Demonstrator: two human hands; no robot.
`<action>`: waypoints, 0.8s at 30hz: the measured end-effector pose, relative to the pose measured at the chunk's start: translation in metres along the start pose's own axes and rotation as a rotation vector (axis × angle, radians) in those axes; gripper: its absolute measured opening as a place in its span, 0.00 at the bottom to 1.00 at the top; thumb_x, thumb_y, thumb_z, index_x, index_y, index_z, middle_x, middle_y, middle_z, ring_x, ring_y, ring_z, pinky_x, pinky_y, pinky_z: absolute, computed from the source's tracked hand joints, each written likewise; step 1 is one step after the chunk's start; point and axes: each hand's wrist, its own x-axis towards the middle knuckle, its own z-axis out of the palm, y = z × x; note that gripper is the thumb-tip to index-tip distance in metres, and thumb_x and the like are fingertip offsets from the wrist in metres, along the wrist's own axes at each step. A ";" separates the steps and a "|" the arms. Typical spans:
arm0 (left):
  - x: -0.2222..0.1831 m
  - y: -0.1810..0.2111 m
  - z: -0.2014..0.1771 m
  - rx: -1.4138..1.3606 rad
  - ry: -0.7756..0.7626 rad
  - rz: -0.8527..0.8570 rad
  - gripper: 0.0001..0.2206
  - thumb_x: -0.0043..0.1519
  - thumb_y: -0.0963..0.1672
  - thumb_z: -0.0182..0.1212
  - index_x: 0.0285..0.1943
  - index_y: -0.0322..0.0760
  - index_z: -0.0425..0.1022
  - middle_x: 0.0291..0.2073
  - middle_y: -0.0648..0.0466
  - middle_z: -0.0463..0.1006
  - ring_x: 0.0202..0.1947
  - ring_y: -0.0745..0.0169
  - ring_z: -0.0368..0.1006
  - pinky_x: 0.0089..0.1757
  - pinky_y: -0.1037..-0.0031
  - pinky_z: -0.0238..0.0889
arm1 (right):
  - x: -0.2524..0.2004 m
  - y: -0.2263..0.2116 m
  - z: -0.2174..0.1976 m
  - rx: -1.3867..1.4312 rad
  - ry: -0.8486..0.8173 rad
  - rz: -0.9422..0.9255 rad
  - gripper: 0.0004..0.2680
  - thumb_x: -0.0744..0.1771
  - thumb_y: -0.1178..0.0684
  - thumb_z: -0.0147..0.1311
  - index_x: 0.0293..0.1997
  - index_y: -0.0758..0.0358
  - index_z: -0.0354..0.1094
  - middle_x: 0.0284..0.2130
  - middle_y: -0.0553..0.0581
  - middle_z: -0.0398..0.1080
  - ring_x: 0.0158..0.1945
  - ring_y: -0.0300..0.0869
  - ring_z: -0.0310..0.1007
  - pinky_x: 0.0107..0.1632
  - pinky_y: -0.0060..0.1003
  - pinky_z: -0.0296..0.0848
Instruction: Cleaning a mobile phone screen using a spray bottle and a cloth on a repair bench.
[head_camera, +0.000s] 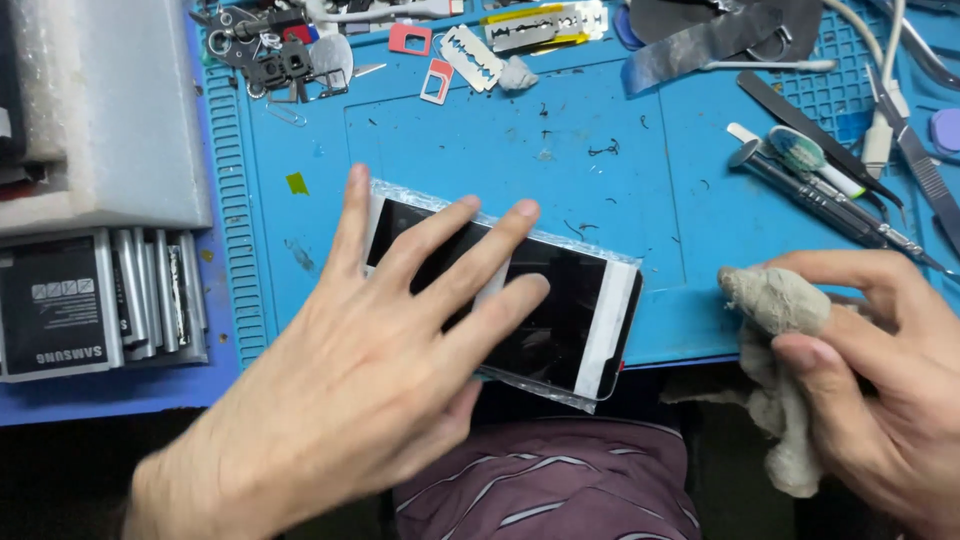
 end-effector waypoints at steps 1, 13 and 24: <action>-0.006 0.009 0.002 0.004 0.056 -0.062 0.34 0.53 0.52 0.74 0.69 0.41 0.70 0.75 0.42 0.64 0.72 0.37 0.63 0.64 0.17 0.46 | 0.000 0.003 -0.003 -0.029 -0.071 0.011 0.13 0.70 0.57 0.49 0.56 0.73 0.76 0.56 0.70 0.70 0.31 0.45 0.73 0.39 0.38 0.71; 0.002 0.038 0.068 0.299 0.548 -0.178 0.08 0.76 0.48 0.61 0.61 0.51 0.78 0.56 0.61 0.80 0.59 0.56 0.78 0.58 0.49 0.75 | 0.070 -0.025 -0.015 -0.265 -0.461 0.019 0.21 0.64 0.55 0.51 0.66 0.54 0.73 0.57 0.56 0.78 0.46 0.49 0.80 0.41 0.43 0.76; -0.001 0.033 0.080 0.162 0.659 -0.241 0.08 0.78 0.49 0.66 0.60 0.50 0.86 0.55 0.63 0.82 0.56 0.63 0.80 0.53 0.60 0.84 | 0.090 -0.035 -0.002 -0.444 -0.571 -0.433 0.18 0.67 0.55 0.50 0.65 0.59 0.70 0.61 0.60 0.72 0.55 0.49 0.79 0.47 0.42 0.79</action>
